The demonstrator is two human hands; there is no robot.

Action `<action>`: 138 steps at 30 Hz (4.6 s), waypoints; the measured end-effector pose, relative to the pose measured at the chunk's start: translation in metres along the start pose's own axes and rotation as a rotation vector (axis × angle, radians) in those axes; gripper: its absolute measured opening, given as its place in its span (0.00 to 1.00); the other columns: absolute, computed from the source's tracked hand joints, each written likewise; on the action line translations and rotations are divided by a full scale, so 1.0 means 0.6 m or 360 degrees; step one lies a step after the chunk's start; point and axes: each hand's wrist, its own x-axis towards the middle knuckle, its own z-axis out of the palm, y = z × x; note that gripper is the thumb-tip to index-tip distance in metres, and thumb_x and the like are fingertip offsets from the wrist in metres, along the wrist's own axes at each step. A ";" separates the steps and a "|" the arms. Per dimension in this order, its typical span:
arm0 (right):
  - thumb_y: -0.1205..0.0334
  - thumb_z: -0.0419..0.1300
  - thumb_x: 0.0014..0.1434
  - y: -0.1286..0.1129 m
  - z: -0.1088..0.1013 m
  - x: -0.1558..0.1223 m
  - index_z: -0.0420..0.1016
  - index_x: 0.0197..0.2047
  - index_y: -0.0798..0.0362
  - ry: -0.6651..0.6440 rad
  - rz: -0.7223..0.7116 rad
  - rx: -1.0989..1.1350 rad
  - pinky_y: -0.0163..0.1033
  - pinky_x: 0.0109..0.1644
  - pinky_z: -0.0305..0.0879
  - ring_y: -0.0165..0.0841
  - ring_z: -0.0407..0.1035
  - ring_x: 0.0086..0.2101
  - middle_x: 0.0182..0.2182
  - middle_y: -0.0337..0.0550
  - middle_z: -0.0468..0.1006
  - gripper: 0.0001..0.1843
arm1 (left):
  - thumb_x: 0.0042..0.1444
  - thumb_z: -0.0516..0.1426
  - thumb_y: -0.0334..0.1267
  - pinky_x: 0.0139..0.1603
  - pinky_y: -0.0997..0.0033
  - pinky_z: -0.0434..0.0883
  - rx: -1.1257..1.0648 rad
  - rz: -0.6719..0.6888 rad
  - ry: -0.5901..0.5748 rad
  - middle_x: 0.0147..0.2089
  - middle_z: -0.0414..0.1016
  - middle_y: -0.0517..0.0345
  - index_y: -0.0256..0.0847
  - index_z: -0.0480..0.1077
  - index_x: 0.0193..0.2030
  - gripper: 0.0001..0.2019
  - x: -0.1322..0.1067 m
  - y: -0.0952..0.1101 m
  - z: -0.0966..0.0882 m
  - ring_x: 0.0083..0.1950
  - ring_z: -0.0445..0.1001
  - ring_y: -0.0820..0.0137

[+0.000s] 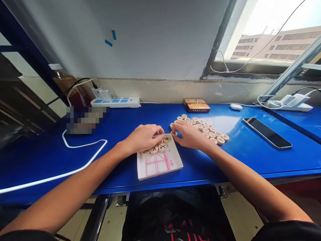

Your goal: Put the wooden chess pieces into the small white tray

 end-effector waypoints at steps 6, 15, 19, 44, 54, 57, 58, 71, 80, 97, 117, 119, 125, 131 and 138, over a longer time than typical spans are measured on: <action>0.67 0.57 0.55 -0.024 -0.041 -0.013 0.66 0.36 0.54 0.0148 -0.0098 0.0102 0.39 0.44 0.58 0.34 0.63 0.40 0.35 0.41 0.73 0.04 | 0.63 0.50 0.52 0.37 0.70 0.64 -0.0049 0.0071 -0.0083 0.41 0.75 0.58 0.43 0.70 0.48 0.17 -0.006 -0.007 -0.010 0.41 0.72 0.65; 0.68 0.58 0.56 -0.062 -0.044 -0.030 0.69 0.43 0.53 -0.0138 -0.0441 0.0082 0.46 0.54 0.55 0.38 0.59 0.48 0.41 0.43 0.72 0.10 | 0.65 0.48 0.53 0.50 0.66 0.61 0.0031 0.0435 -0.0287 0.51 0.68 0.50 0.42 0.61 0.61 0.24 -0.008 -0.027 -0.008 0.51 0.65 0.61; 0.69 0.57 0.56 -0.063 -0.042 -0.028 0.68 0.45 0.54 -0.0099 -0.0355 -0.0018 0.47 0.54 0.56 0.39 0.57 0.49 0.43 0.46 0.69 0.12 | 0.63 0.49 0.58 0.54 0.64 0.59 0.0035 0.0374 -0.0414 0.57 0.64 0.51 0.45 0.55 0.65 0.29 -0.010 -0.035 -0.015 0.56 0.61 0.60; 0.64 0.58 0.56 -0.058 -0.031 -0.026 0.69 0.48 0.54 -0.0016 -0.0328 -0.0061 0.48 0.55 0.58 0.40 0.57 0.49 0.45 0.49 0.67 0.15 | 0.51 0.59 0.52 0.63 0.60 0.55 -0.0005 0.0135 -0.0796 0.67 0.53 0.52 0.48 0.46 0.69 0.42 -0.023 -0.048 -0.063 0.65 0.53 0.56; 0.62 0.56 0.58 0.029 -0.033 0.015 0.70 0.49 0.55 0.0098 -0.0061 -0.0117 0.46 0.51 0.60 0.41 0.60 0.50 0.45 0.49 0.73 0.15 | 0.62 0.48 0.58 0.58 0.67 0.62 -0.0108 -0.0062 -0.0519 0.65 0.60 0.50 0.42 0.55 0.67 0.32 -0.017 -0.065 -0.059 0.62 0.62 0.61; 0.65 0.57 0.56 0.033 -0.026 0.046 0.70 0.51 0.53 -0.0170 -0.0287 -0.0252 0.47 0.52 0.58 0.42 0.59 0.52 0.47 0.47 0.72 0.18 | 0.64 0.45 0.57 0.59 0.63 0.62 -0.0088 -0.0039 -0.0249 0.61 0.66 0.49 0.40 0.58 0.65 0.30 -0.006 -0.072 -0.040 0.60 0.64 0.61; 0.67 0.56 0.57 0.033 -0.023 0.054 0.70 0.52 0.52 -0.0241 -0.0318 -0.0281 0.47 0.52 0.58 0.41 0.60 0.52 0.47 0.47 0.72 0.18 | 0.64 0.45 0.57 0.59 0.62 0.61 -0.0061 -0.0012 -0.0160 0.60 0.67 0.49 0.40 0.59 0.64 0.29 -0.003 -0.076 -0.033 0.59 0.64 0.60; 0.67 0.55 0.57 -0.002 -0.043 0.024 0.68 0.40 0.54 0.0004 -0.0291 -0.0104 0.41 0.46 0.56 0.36 0.64 0.42 0.37 0.44 0.73 0.06 | 0.68 0.34 0.55 0.61 0.60 0.57 -0.0082 0.0156 -0.0036 0.59 0.67 0.50 0.40 0.60 0.64 0.29 0.003 -0.085 -0.014 0.61 0.62 0.61; 0.58 0.54 0.64 -0.107 -0.019 -0.004 0.70 0.40 0.54 0.0028 -0.0942 0.0158 0.42 0.52 0.56 0.35 0.63 0.49 0.43 0.46 0.74 0.09 | 0.67 0.35 0.55 0.56 0.61 0.60 -0.0107 0.0161 -0.0063 0.55 0.69 0.49 0.40 0.65 0.60 0.29 0.004 -0.075 -0.006 0.55 0.65 0.61; 0.50 0.56 0.62 -0.113 -0.024 -0.013 0.77 0.46 0.47 -0.0205 -0.0865 0.0087 0.48 0.55 0.57 0.38 0.61 0.50 0.51 0.46 0.68 0.15 | 0.67 0.34 0.56 0.57 0.61 0.61 -0.0149 0.0175 -0.0083 0.55 0.69 0.49 0.40 0.67 0.58 0.31 0.004 -0.074 -0.006 0.55 0.65 0.61; 0.62 0.58 0.56 0.100 -0.044 0.025 0.71 0.37 0.54 -0.0142 0.0081 -0.0364 0.37 0.39 0.58 0.37 0.66 0.39 0.36 0.45 0.74 0.06 | 0.69 0.40 0.50 0.55 0.64 0.62 -0.0025 0.0255 -0.0104 0.53 0.68 0.52 0.41 0.67 0.57 0.23 0.004 -0.079 -0.001 0.54 0.65 0.64; 0.61 0.58 0.56 0.105 -0.036 0.028 0.72 0.38 0.53 -0.0151 0.0047 -0.0387 0.37 0.40 0.58 0.38 0.66 0.40 0.36 0.44 0.75 0.06 | 0.69 0.40 0.50 0.55 0.64 0.62 -0.0015 0.0259 -0.0109 0.53 0.68 0.52 0.41 0.67 0.57 0.23 0.004 -0.079 -0.001 0.54 0.65 0.64; 0.55 0.56 0.60 0.088 -0.035 0.033 0.77 0.41 0.53 -0.0084 0.0029 -0.0489 0.39 0.42 0.58 0.38 0.66 0.40 0.36 0.46 0.77 0.12 | 0.68 0.40 0.51 0.55 0.65 0.62 0.0007 0.0270 -0.0103 0.53 0.68 0.52 0.41 0.67 0.57 0.24 0.005 -0.079 -0.001 0.54 0.65 0.63; 0.58 0.56 0.61 0.085 -0.032 0.036 0.80 0.38 0.52 -0.0110 0.0033 -0.0388 0.38 0.42 0.58 0.37 0.66 0.39 0.35 0.44 0.78 0.12 | 0.69 0.40 0.51 0.54 0.65 0.62 0.0018 0.0294 -0.0105 0.53 0.68 0.52 0.41 0.68 0.57 0.23 0.003 -0.077 -0.002 0.53 0.65 0.64; 0.58 0.58 0.60 0.086 -0.027 0.039 0.81 0.36 0.53 -0.0086 0.0041 -0.0404 0.38 0.42 0.59 0.37 0.66 0.38 0.33 0.45 0.78 0.11 | 0.68 0.41 0.50 0.54 0.66 0.62 0.0025 0.0284 -0.0106 0.52 0.68 0.51 0.39 0.68 0.56 0.23 0.002 -0.070 -0.004 0.53 0.65 0.64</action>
